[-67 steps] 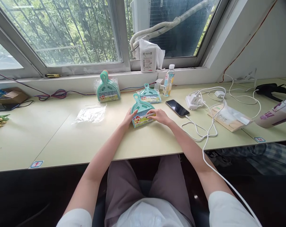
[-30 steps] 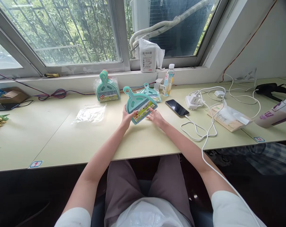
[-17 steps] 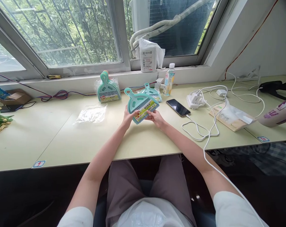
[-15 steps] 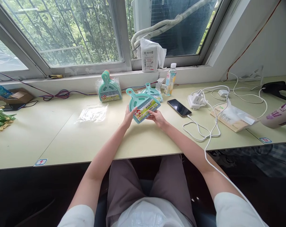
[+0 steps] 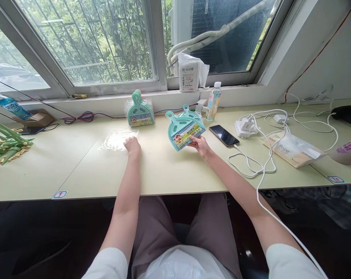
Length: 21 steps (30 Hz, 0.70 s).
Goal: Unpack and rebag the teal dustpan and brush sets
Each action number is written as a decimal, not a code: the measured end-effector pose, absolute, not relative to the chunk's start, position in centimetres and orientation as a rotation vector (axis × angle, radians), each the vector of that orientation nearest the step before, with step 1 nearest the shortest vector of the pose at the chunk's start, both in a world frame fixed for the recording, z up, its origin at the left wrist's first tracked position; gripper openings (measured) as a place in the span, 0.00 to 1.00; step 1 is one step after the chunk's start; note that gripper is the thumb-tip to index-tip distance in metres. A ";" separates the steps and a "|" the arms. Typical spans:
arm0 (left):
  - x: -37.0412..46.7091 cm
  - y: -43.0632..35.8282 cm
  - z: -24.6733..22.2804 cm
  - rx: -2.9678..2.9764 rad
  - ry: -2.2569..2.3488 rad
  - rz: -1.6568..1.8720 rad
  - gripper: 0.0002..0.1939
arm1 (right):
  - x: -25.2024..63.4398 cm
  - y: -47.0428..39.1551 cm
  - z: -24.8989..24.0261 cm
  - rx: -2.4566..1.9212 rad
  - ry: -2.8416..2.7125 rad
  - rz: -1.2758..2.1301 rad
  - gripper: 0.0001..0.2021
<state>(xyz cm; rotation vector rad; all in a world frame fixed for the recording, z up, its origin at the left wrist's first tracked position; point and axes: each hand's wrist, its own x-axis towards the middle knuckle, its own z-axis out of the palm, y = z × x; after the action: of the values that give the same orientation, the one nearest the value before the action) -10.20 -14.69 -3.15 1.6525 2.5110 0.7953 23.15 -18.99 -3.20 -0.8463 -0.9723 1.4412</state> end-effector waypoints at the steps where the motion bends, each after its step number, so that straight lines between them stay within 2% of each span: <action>1: -10.4 -14.6 -3.2 1.627 2.514 0.732 0.17 | 23.1 -19.0 -3.2 -0.852 -0.977 1.443 0.08; 3: -10.1 -14.5 -3.2 1.676 2.456 0.768 0.16 | 23.1 -19.1 -3.2 -0.861 -0.985 1.447 0.08; 8: -6.9 -14.9 -2.6 2.062 1.970 1.279 0.19 | 23.2 -19.0 -3.3 -0.882 -0.983 1.427 0.08; 11: -5.3 -15.4 -2.2 2.115 1.789 1.426 0.21 | 23.4 -18.8 -3.4 -0.873 -0.975 1.416 0.07; 16: -4.8 -15.7 -2.5 2.122 1.702 1.380 0.17 | 23.7 -18.5 -3.6 -0.864 -0.979 1.423 0.07; 21: -4.3 -15.1 -3.9 2.059 1.849 1.261 0.11 | 23.7 -18.6 -3.6 -0.920 -0.993 1.482 0.05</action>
<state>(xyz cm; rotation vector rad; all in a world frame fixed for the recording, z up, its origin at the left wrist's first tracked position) -4.30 -15.06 -3.88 2.0592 1.8487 1.2614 23.66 -18.56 -3.58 -0.9204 -0.9930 1.4817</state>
